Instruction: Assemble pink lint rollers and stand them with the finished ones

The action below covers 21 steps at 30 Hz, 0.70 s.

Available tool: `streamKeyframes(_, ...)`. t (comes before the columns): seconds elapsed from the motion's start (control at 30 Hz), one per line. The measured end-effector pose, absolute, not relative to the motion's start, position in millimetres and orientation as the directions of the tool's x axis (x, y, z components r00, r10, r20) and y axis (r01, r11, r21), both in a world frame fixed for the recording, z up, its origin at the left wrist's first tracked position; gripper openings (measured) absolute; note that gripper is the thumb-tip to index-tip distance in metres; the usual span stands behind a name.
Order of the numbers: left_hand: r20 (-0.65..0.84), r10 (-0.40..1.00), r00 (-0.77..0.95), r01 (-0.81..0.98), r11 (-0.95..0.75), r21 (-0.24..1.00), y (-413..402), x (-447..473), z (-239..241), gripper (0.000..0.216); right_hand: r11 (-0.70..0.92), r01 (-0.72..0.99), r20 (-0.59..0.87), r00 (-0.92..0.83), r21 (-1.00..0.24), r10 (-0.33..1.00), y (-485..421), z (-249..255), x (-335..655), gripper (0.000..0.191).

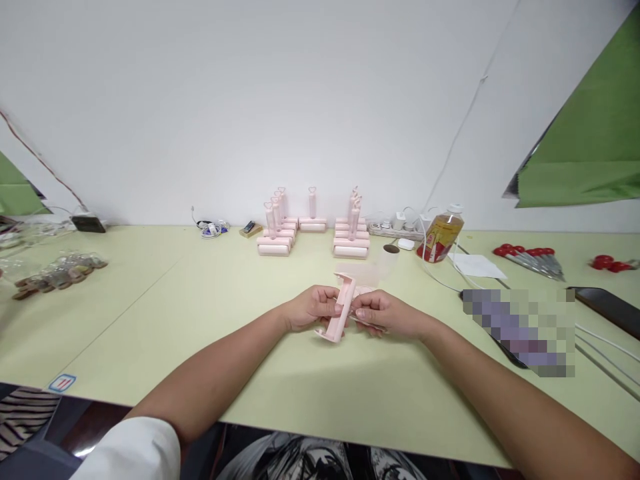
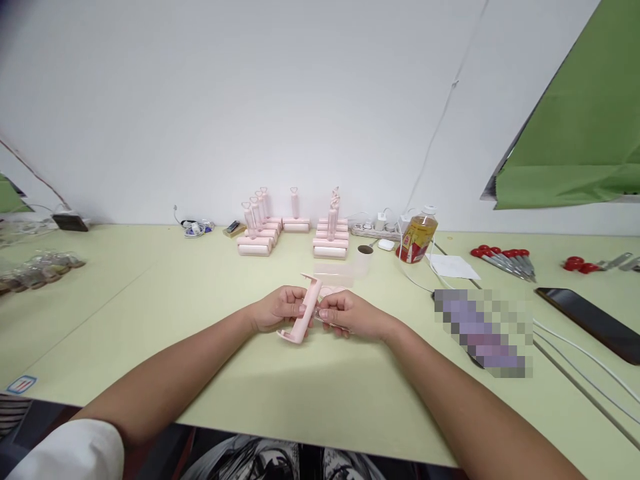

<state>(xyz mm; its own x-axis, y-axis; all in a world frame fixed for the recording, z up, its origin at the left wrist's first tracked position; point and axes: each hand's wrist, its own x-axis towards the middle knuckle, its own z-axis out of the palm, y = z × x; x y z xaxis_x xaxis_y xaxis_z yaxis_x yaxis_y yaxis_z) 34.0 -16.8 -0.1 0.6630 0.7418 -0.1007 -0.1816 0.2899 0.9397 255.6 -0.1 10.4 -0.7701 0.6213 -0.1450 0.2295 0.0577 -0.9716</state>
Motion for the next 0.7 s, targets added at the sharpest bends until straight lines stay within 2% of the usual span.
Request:
streamKeyframes(0.2,-0.045,0.762,0.646,-0.241,0.259,0.935,-18.6,36.8,3.9,0.045,0.09,0.198,-0.107,-0.796,-0.976,0.596,-0.9,11.1,253.7,0.042)
streamKeyframes(0.43,-0.031,0.795,0.606,-0.21,0.198,0.957,-20.3,38.7,6.5,0.049,0.126,0.204,-0.09,-0.796,-0.971,0.599,-1.1,17.0,254.0,0.043)
streamKeyframes(0.57,-0.009,0.887,0.461,-0.209,0.118,0.971,-19.1,38.2,8.3,0.043,0.155,0.29,-0.113,-0.73,-0.944,0.674,1.9,18.1,256.7,0.043)
streamKeyframes(0.7,0.01,0.915,0.404,-0.224,0.088,0.971,-14.8,34.7,7.5,0.04,0.144,0.352,-0.132,-0.653,-0.925,0.746,5.6,14.8,257.5,0.045)
